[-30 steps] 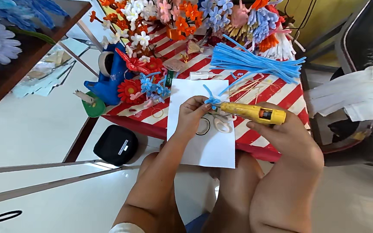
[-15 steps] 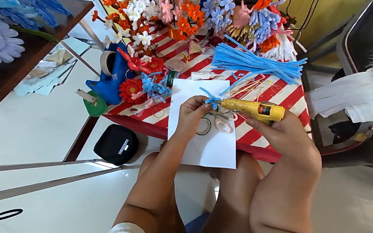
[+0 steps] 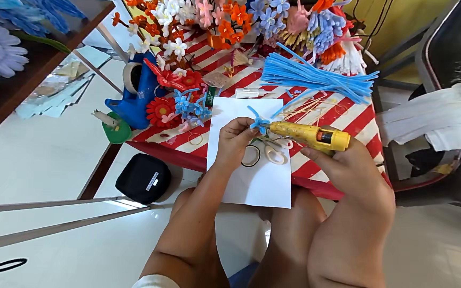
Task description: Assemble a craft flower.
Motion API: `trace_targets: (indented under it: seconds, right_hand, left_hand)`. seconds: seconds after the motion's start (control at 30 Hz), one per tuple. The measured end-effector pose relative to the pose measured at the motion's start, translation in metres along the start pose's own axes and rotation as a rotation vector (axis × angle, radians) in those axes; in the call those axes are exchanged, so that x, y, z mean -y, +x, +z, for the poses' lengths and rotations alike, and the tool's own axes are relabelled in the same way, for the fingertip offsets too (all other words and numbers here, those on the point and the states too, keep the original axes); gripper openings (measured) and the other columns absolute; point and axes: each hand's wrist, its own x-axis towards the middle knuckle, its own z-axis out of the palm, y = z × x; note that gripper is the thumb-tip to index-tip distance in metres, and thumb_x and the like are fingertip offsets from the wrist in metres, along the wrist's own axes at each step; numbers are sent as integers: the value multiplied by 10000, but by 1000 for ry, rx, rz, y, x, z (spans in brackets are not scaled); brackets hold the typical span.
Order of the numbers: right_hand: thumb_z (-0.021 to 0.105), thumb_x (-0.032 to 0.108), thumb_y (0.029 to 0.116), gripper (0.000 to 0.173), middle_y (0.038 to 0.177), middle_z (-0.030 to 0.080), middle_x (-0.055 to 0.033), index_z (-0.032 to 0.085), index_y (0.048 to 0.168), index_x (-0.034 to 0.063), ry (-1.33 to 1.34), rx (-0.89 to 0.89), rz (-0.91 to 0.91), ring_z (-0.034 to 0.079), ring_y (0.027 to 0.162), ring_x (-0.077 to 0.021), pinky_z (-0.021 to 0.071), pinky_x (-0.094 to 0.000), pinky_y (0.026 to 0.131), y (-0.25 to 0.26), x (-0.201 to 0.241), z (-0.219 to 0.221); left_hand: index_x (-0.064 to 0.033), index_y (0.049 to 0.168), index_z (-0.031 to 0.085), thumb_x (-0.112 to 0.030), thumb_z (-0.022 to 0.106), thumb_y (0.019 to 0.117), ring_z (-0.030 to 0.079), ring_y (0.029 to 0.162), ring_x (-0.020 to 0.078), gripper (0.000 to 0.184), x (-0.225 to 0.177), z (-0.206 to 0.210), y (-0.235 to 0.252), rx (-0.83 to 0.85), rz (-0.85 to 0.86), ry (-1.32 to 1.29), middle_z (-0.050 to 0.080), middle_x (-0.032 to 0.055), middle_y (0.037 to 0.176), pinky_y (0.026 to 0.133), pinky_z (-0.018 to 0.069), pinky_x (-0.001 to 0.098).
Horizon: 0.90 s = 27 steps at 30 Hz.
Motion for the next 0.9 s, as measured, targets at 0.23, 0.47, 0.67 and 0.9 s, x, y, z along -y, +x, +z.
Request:
trace_targets:
  seconds: [0.23,0.47,0.67,0.9]
  right_hand:
    - [686,324,912,288,921,668,61,663,1079,91,-51,-8,12,616,810,76,528,-131,743,-3,4,0]
    - [692,326,916,299,1006,666,27,670,1114,102,-46,-17,7,630,907,28,538,-170,812,-3,3,1]
    - [681,337,919,315,1018,669,9,678,1116,92,-78,-13,-2,632,928,10,540,-190,840,-3,1,1]
    - [678,350,933,325,1013,675,9,676,1120,84,-86,-14,-31,630,938,2,533,-196,842,-4,0,0]
  left_hand:
    - [-87,910,711,99,628,917,708,757,84,203,-15,25,-4,-153,-19,-15,734,26,835,739,603,256]
    - [-132,983,744,12,668,939,715,839,90,170,-2,4,-1,-28,6,-46,743,6,918,827,607,299]
    - [-140,974,747,14,664,935,721,831,97,179,-2,3,-1,-46,-8,-28,746,3,902,836,610,314]
    - [-120,982,743,25,648,940,719,829,103,178,-2,4,-2,-47,-13,-32,743,14,904,836,609,316]
